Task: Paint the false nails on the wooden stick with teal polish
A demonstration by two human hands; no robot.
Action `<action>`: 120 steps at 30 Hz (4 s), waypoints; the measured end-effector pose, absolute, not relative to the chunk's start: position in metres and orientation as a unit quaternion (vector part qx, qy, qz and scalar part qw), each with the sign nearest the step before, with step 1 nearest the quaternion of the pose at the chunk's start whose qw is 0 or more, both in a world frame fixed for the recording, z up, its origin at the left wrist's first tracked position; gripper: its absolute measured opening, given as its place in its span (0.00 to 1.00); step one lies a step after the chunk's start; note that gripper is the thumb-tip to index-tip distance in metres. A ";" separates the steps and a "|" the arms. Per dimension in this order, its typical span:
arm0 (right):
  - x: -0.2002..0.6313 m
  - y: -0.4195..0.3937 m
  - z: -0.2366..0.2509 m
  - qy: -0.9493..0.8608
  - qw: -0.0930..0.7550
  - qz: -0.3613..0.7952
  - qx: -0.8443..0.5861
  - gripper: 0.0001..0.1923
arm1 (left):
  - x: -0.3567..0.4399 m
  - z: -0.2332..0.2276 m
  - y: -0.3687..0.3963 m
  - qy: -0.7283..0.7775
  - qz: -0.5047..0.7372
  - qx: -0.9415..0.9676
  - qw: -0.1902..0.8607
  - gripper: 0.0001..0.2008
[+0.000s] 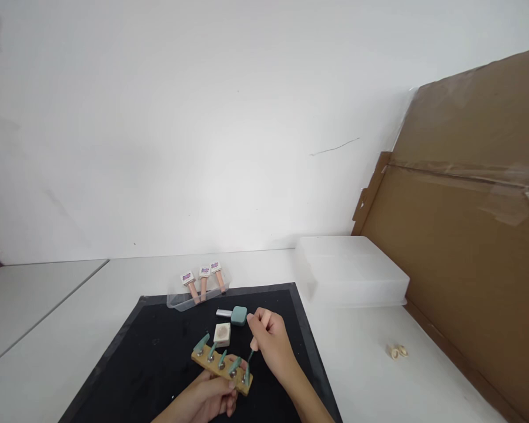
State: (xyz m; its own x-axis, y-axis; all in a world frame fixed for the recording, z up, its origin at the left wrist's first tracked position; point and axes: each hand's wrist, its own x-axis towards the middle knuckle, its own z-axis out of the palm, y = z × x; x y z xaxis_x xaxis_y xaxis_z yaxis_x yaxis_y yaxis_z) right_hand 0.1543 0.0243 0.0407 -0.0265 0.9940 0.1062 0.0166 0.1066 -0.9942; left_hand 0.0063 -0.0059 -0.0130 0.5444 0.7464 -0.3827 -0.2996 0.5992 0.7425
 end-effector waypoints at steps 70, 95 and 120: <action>0.158 0.022 0.038 -0.552 0.511 0.492 -0.439 0.21 | 0.006 -0.005 -0.007 0.344 0.315 0.312 0.827 0.14; 0.156 0.023 0.037 -0.500 0.569 0.469 -0.455 0.23 | 0.009 0.001 -0.013 0.365 0.336 0.321 0.807 0.16; 0.163 0.011 0.045 -0.503 0.611 0.431 -0.433 0.24 | 0.012 -0.002 -0.023 0.342 0.346 0.338 0.806 0.14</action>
State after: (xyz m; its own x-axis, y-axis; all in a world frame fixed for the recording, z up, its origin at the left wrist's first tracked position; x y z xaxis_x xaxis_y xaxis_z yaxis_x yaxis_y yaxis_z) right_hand 0.1634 0.0109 0.0447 0.1222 0.9628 0.2411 -0.0908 0.2528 -0.9633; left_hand 0.0116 -0.0226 -0.0021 0.5271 0.7886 -0.3167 -0.3267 0.5321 0.7812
